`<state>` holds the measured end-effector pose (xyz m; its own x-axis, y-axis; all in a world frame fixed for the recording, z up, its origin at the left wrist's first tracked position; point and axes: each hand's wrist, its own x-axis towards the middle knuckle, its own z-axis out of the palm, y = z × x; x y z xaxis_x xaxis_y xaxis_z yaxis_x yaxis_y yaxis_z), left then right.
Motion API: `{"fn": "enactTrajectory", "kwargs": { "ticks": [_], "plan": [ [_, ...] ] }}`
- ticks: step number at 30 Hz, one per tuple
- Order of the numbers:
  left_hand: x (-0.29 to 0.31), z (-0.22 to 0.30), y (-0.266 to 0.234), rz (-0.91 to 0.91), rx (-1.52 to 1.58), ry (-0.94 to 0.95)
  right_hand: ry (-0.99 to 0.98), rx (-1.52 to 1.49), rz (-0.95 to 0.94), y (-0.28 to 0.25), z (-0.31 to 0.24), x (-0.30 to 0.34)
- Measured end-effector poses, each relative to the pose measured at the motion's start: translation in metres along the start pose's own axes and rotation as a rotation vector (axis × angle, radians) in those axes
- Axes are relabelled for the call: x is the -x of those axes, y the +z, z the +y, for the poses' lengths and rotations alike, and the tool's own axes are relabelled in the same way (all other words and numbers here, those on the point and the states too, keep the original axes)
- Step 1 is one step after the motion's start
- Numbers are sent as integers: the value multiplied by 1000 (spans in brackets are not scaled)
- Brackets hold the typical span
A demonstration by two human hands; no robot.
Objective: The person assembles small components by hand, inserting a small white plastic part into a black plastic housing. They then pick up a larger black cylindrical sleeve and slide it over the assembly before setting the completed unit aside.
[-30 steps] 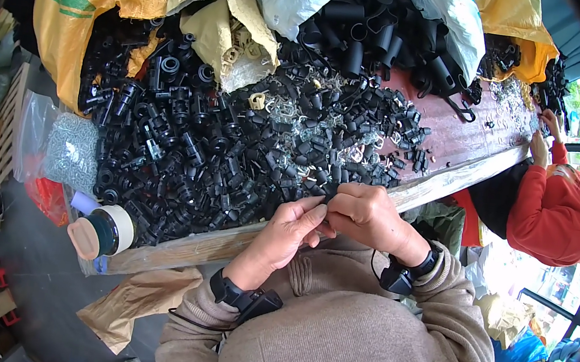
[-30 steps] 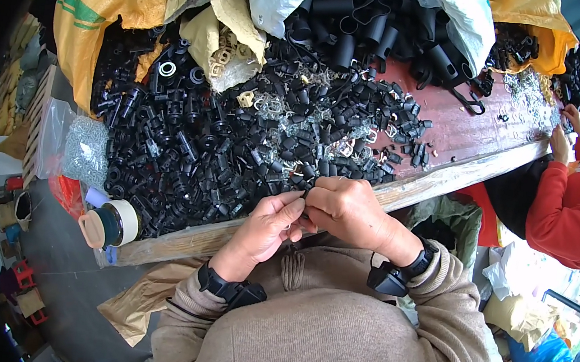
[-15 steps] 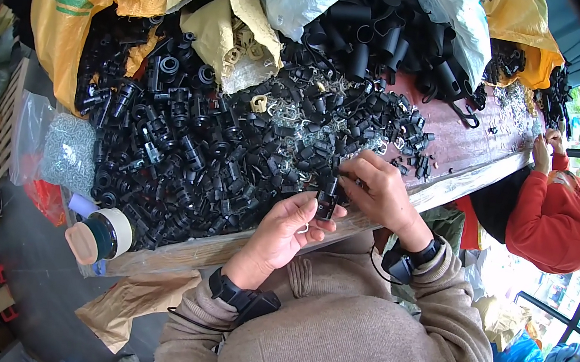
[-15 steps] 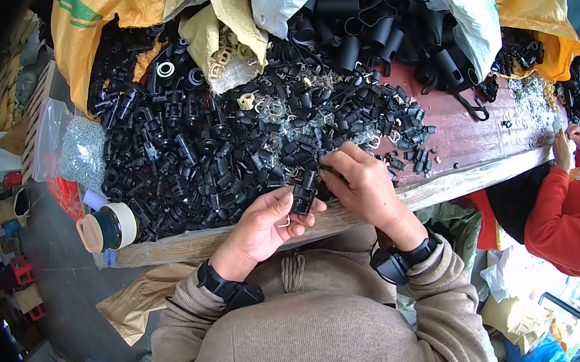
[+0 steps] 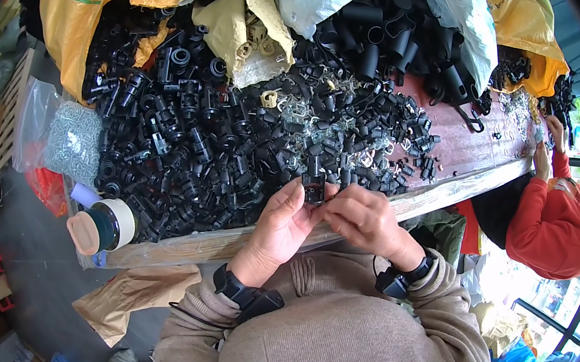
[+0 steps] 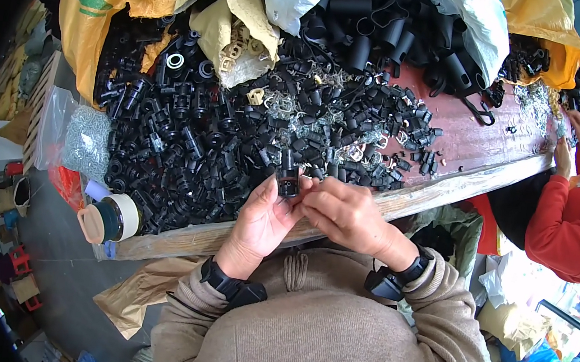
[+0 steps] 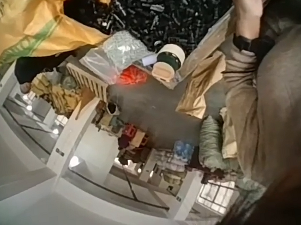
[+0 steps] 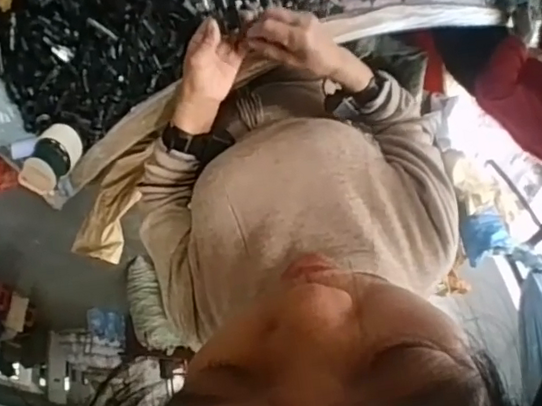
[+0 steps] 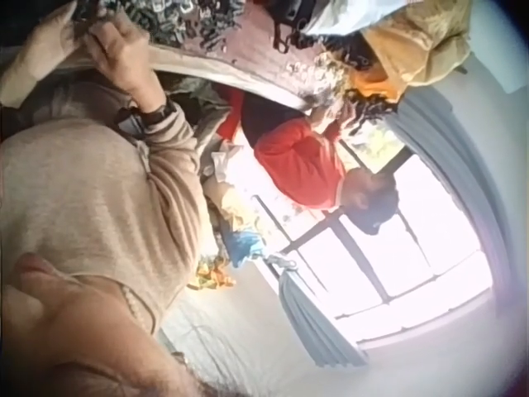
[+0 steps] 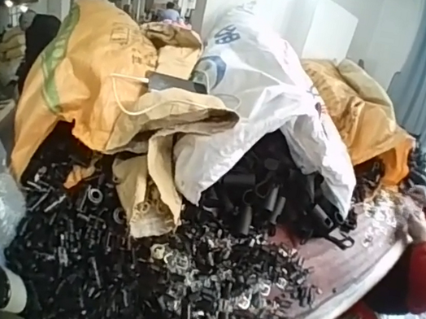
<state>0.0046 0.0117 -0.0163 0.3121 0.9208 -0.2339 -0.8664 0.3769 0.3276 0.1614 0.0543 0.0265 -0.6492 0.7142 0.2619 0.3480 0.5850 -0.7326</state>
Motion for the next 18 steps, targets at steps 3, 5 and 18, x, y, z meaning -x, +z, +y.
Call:
{"fn": "enactTrajectory", "kwargs": {
  "ticks": [3,5,18],
  "plan": [
    [-2,1,2,4,-13,13,-95,61,-40,10,1,-4],
    [-3,2,3,2,-22,21,-209,125,-75,16,6,-5],
    [3,-2,-1,-20,-35,80,-195,191,-159,18,12,2]
  ]
}}
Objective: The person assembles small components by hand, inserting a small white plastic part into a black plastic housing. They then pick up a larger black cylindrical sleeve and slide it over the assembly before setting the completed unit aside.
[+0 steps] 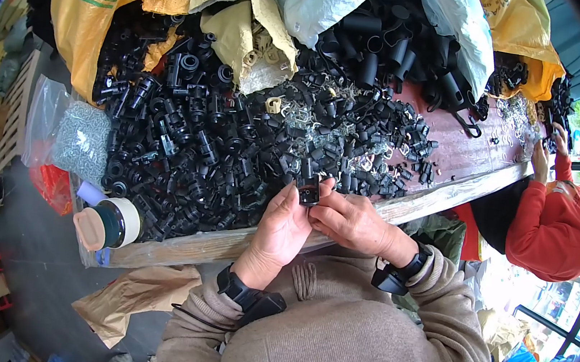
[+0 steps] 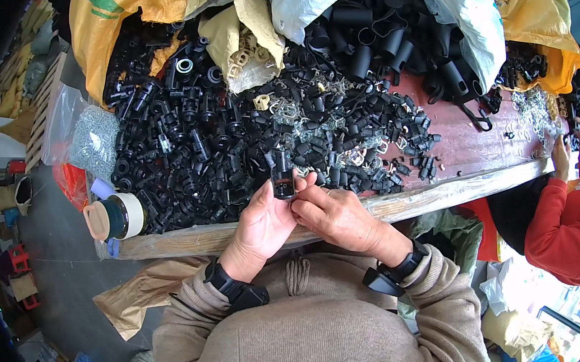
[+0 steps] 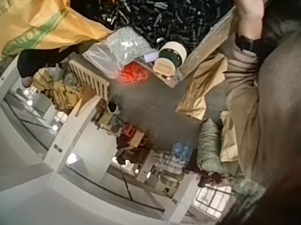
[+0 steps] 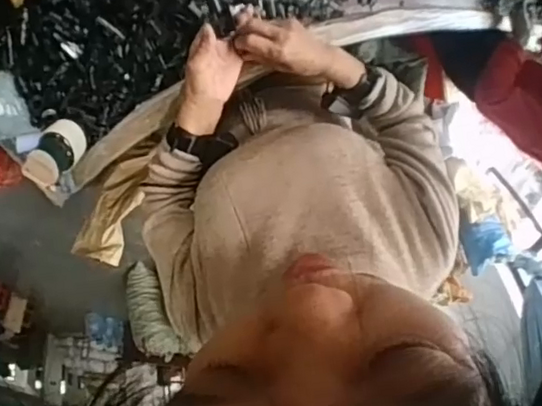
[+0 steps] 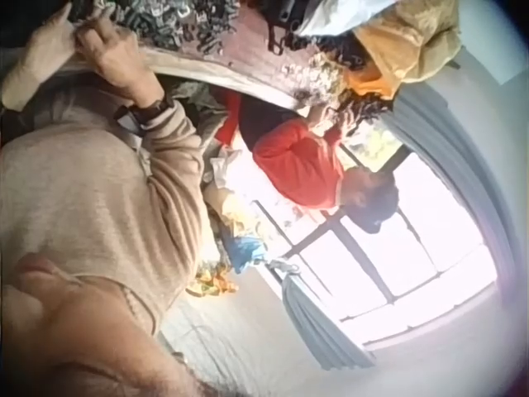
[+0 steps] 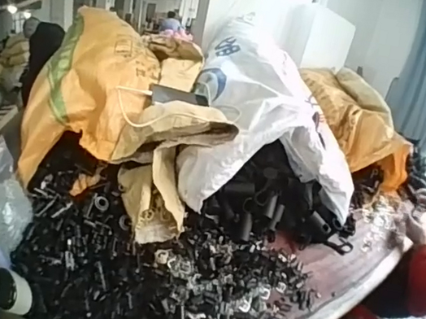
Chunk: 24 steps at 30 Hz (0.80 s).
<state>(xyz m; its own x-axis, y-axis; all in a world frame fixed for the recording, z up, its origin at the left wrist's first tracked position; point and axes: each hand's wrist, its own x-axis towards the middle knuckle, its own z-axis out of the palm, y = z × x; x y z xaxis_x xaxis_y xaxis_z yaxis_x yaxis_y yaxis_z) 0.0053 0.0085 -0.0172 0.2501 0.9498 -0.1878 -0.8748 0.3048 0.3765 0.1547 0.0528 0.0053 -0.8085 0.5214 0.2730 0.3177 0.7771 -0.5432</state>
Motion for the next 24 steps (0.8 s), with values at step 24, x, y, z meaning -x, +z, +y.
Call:
{"fn": "enactTrajectory", "kwargs": {
  "ticks": [24],
  "plan": [
    [-3,-3,3,50,102,-22,214,-89,171,5,-3,-2]
  ]
}}
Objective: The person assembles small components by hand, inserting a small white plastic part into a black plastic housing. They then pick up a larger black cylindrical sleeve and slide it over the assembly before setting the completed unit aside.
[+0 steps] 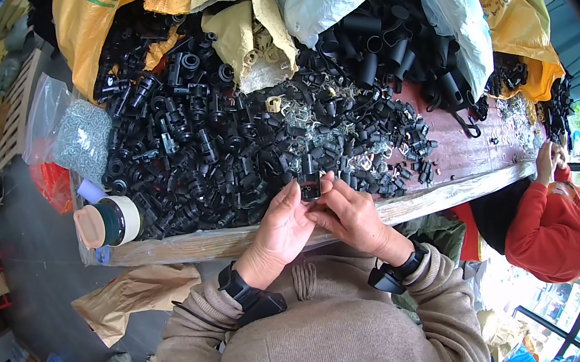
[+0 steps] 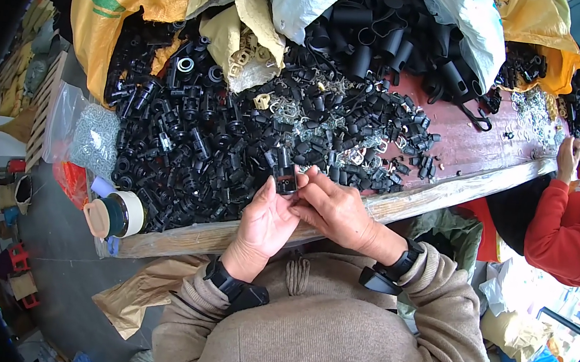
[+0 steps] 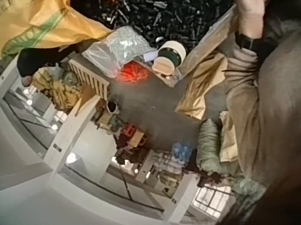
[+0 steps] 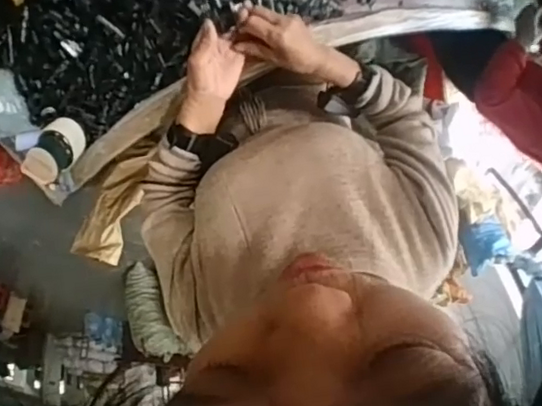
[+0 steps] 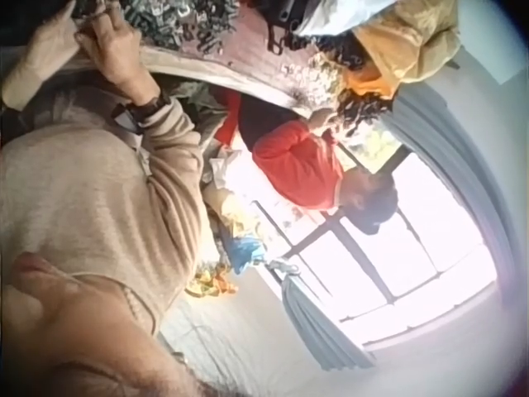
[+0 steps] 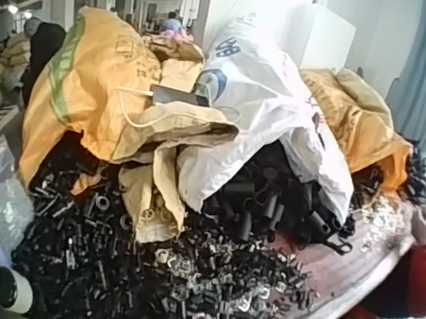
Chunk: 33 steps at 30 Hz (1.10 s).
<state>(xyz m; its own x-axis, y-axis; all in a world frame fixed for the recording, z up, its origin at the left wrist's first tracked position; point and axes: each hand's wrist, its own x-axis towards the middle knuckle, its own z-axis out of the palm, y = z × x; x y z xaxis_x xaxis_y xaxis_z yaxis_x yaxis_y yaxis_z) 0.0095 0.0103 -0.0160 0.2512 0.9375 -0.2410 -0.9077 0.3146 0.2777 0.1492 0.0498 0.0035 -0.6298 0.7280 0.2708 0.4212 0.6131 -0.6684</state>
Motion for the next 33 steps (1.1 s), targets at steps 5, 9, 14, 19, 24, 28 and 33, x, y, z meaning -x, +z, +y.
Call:
{"fn": "enactTrajectory", "kwargs": {
  "ticks": [5,9,14,19,24,28,33],
  "plan": [
    [-2,-2,0,-10,6,59,-6,45,-40,-4,4,-3],
    [-5,-1,1,10,-1,69,-6,92,-34,-5,3,-6],
    [-7,1,2,32,14,64,64,49,-20,-4,3,-6],
    [-5,-2,2,33,2,62,57,-56,-31,-5,4,-5],
    [-2,-1,5,-10,64,60,173,-280,-44,-13,5,-1],
    [1,-1,3,8,44,67,534,-560,-11,-11,12,7],
    [-1,0,5,25,-81,57,552,-733,104,-9,18,6]
  ]
}}
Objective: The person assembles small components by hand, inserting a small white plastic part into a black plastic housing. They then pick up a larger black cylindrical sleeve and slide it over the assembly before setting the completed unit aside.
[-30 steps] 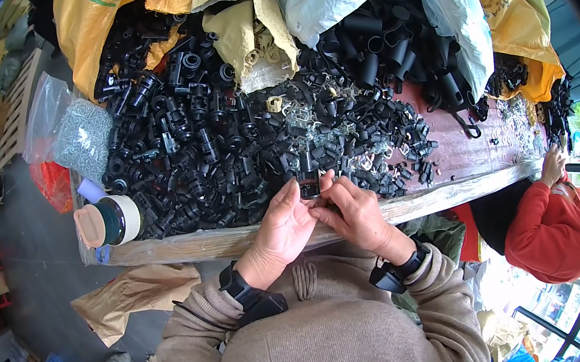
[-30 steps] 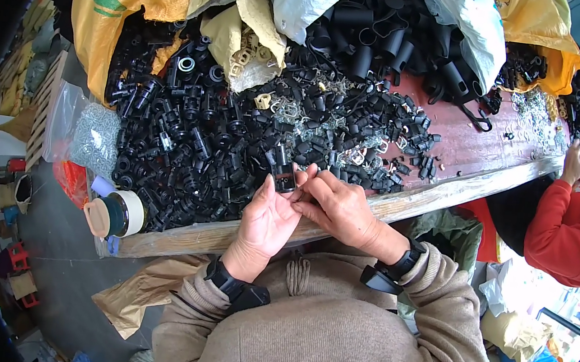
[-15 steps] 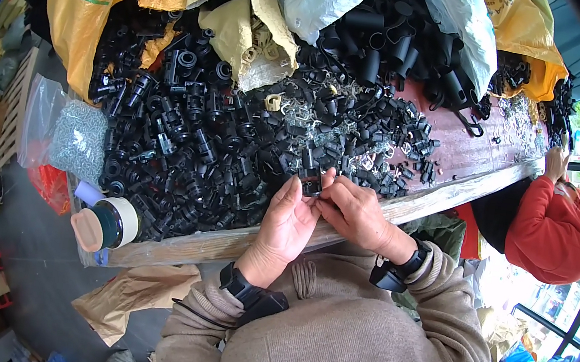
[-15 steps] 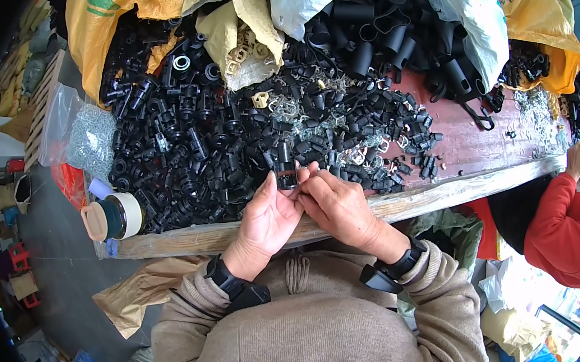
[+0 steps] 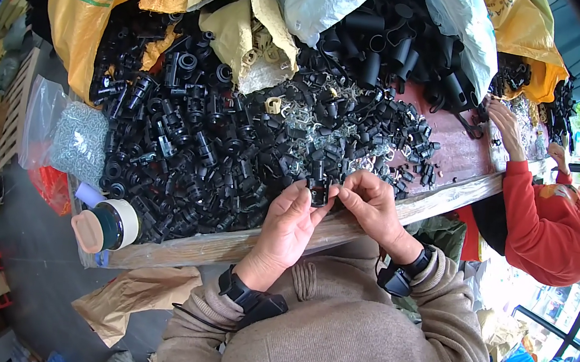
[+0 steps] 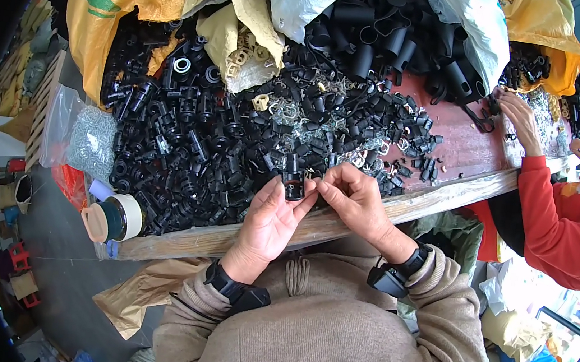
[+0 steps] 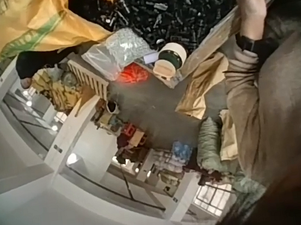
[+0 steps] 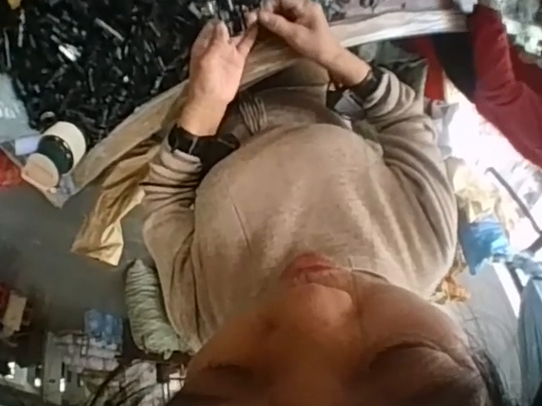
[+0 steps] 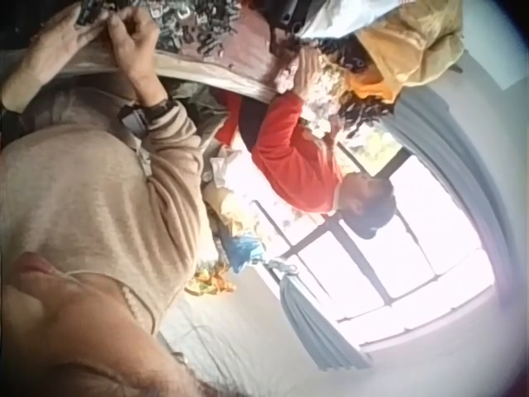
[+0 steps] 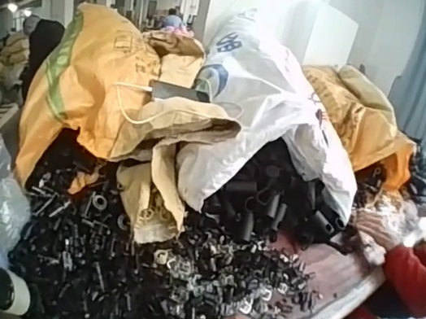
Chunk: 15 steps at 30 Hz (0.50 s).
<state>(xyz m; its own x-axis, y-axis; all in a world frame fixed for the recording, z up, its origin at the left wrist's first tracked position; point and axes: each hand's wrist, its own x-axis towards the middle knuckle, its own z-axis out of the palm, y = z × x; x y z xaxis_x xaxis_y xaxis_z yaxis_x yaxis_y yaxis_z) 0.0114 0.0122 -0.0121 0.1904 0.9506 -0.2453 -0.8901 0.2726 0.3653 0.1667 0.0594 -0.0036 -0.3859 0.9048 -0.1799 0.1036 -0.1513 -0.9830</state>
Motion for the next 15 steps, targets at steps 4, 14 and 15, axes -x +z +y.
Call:
{"fn": "enactTrajectory", "kwargs": {
  "ticks": [4,14,15],
  "plan": [
    [-5,3,1,-30,-62,13,58,-31,-88,-2,-3,-2],
    [1,5,1,-82,-68,24,56,24,-239,-11,-17,-6],
    [1,4,1,-83,-54,27,52,24,-238,-10,-17,-5]
  ]
}}
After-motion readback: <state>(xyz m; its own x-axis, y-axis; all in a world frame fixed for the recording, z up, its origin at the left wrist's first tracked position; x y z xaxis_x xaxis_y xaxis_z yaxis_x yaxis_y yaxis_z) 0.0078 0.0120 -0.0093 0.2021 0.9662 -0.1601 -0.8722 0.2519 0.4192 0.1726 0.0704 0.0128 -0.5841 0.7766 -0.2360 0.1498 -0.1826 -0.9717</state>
